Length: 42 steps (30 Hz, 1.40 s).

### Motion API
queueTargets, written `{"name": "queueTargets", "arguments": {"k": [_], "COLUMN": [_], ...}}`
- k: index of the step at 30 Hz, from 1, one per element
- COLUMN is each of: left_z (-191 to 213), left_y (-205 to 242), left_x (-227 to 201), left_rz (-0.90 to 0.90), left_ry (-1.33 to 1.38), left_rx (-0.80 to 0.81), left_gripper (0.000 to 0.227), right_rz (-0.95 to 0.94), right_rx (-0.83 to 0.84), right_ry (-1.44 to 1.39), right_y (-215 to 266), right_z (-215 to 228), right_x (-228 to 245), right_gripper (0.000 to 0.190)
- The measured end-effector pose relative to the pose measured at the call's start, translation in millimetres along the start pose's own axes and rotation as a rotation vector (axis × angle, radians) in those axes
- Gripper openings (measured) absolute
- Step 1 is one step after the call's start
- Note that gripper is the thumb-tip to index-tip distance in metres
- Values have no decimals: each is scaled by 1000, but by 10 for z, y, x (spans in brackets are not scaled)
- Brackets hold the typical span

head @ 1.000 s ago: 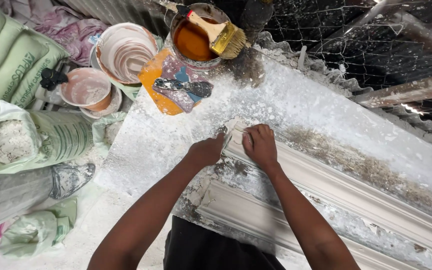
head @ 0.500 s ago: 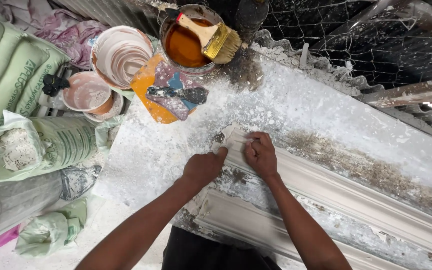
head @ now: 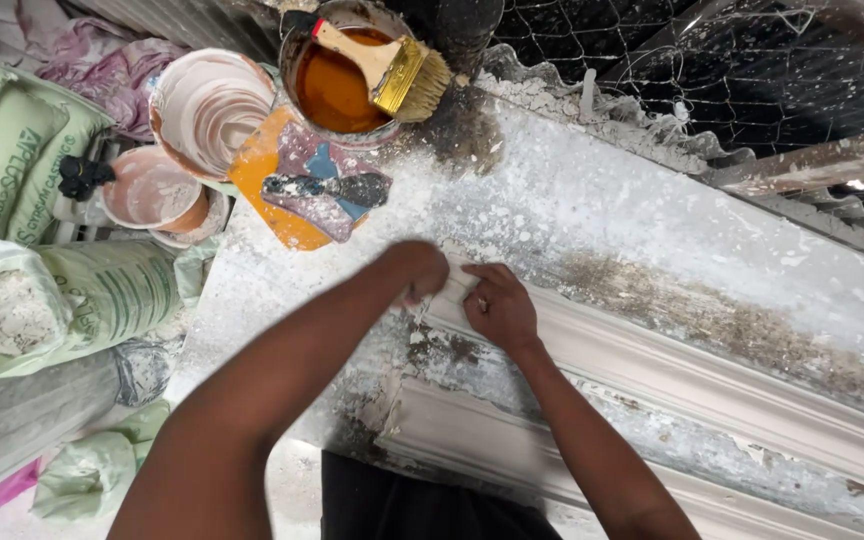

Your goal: Smooth and clean the edges of decorative plaster moldings using a putty knife.

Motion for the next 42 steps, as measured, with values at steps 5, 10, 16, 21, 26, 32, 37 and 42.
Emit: {"name": "queueTargets", "arguments": {"k": [5, 10, 16, 21, 26, 32, 37, 42], "left_z": [13, -132, -153, -235, -75, 188, 105, -69], "left_y": [692, 1352, 1420, 1218, 894, 261, 601, 1903], "left_x": [0, 90, -168, -315, -327, -115, 231, 311], "left_rz": [70, 2, -27, 58, 120, 68, -60, -93], "left_ry": [54, 194, 60, 93, 318, 171, 348, 792], "left_rx": [-48, -462, -560, -561, -395, -182, -109, -546], "left_gripper": [78, 59, 28, 41, 31, 51, 74, 52], "right_rz": [26, 19, 8, -4, -17, 6, 5, -20], "right_rx": [4, 16, 15, 6, 18, 23, 12, -4], "right_ry": [82, 80, 88, 78, 107, 108, 110, 106], "right_y": [-65, -7, -32, -65, -95, -112, -85, -31], "right_z": [57, 32, 43, 46, 40, 79, 65, -16], "right_x": [102, 66, 78, 90, 95, 133, 105, -43], "right_gripper": [35, 33, 33, 33, 35, 35, 35, 37]}}
Point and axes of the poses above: each hand's wrist, its own y-axis away from the middle knuckle, its own z-axis out of the back of the hand, x = y × z, the point moved 4 cm from there along -y, towards the middle knuckle, and after that the axes turned 9 degrees about z, right-handed, at the moved point
